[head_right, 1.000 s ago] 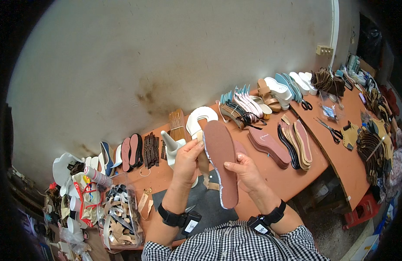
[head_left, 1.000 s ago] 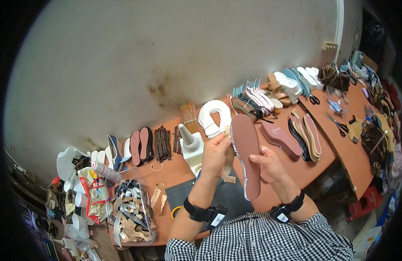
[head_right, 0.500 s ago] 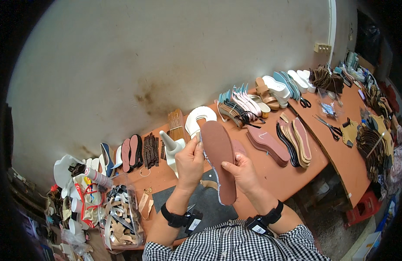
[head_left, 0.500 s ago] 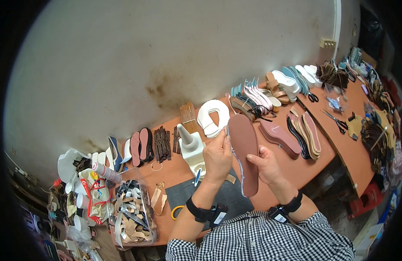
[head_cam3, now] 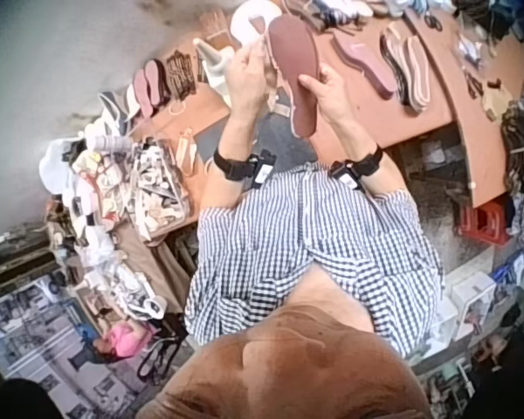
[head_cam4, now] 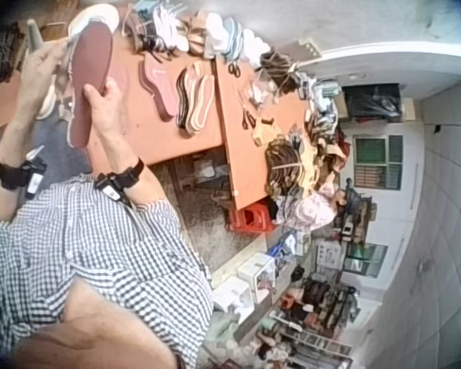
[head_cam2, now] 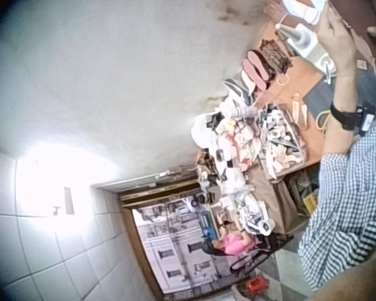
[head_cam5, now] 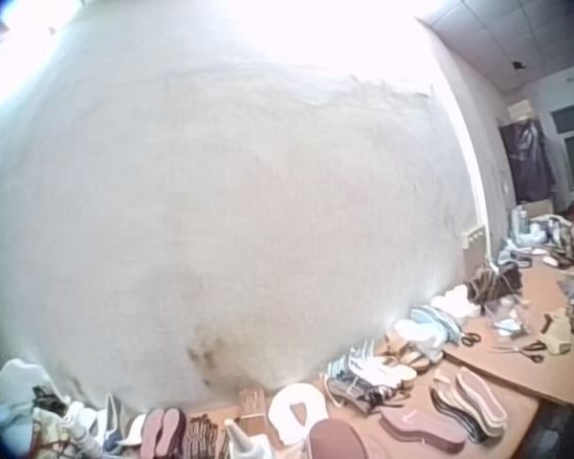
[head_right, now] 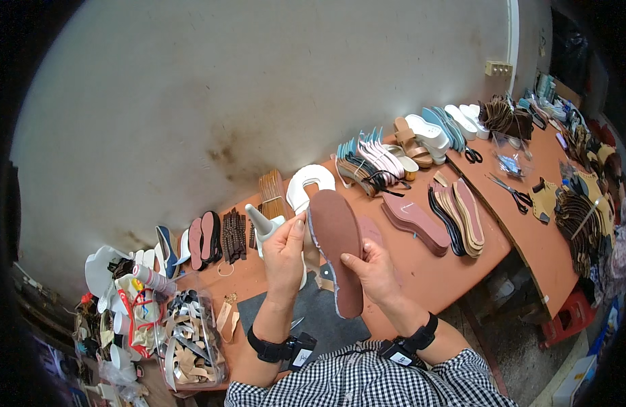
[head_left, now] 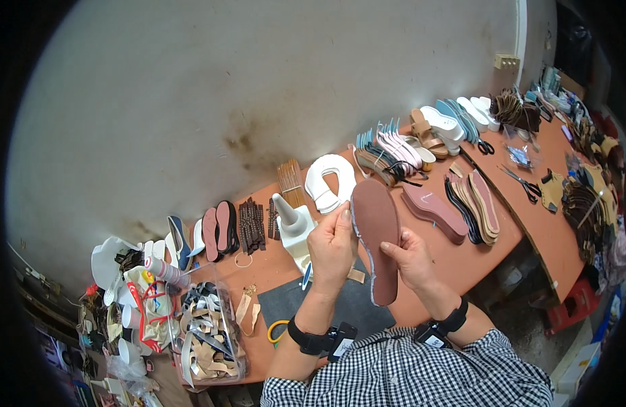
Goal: Applying adhesive and attaching straps to shoe insoles.
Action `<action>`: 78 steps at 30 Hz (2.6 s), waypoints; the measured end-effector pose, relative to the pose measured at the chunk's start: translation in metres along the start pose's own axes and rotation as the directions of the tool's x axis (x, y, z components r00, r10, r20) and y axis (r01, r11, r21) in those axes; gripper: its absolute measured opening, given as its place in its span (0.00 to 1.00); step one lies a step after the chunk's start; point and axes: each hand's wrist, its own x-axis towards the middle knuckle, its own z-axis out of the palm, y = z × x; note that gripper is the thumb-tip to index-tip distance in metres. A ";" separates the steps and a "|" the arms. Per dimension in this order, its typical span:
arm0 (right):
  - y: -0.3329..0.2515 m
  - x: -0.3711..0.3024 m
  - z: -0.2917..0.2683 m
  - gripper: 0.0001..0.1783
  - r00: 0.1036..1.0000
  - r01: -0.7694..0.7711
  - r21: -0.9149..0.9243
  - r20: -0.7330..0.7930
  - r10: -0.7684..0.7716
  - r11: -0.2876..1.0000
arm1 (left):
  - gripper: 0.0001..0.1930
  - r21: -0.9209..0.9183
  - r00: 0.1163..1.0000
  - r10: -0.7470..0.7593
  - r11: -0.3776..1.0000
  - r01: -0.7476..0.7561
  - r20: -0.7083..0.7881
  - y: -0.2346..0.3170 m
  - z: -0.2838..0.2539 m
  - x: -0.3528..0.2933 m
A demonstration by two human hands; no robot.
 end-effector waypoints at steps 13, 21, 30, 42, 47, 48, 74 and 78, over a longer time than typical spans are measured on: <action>0.001 -0.004 0.001 0.09 0.998 0.050 -0.178 0.040 -0.043 0.983 | 0.04 -0.379 0.950 -0.251 0.874 0.305 0.186 -0.003 -0.031 0.022; 0.000 -0.002 0.000 0.10 0.998 0.004 -0.119 0.069 0.004 0.993 | 0.05 -0.221 0.998 -0.037 0.974 0.049 0.060 -0.006 -0.019 0.017; 0.002 -0.003 0.002 0.12 0.994 -0.027 -0.062 0.102 0.033 0.998 | 0.09 0.290 0.967 0.245 0.932 -0.216 -0.066 -0.022 -0.005 0.015; -0.001 0.001 -0.007 0.12 0.995 -0.079 0.058 0.062 0.075 0.995 | 0.12 -0.461 0.941 -0.248 0.824 0.329 0.229 -0.029 -0.009 0.014; -0.007 0.002 -0.011 0.12 0.994 -0.094 0.135 0.061 0.087 0.986 | 0.12 -0.441 0.923 -0.202 0.832 0.338 0.327 -0.057 -0.016 0.004; -0.007 0.001 -0.012 0.12 0.995 -0.090 0.131 0.054 0.084 0.987 | 0.11 -0.440 0.935 -0.187 0.843 0.310 0.300 -0.060 -0.016 0.004; 0.007 -0.009 -0.005 0.11 0.998 0.030 -0.101 0.057 -0.024 0.994 | 0.11 -0.298 0.978 -0.163 0.947 0.119 -0.128 -0.039 0.003 0.001; 0.007 -0.008 -0.005 0.10 0.998 0.055 -0.221 0.048 -0.046 0.974 | 0.11 -0.232 0.978 -0.180 0.961 0.152 -0.103 -0.037 0.003 0.001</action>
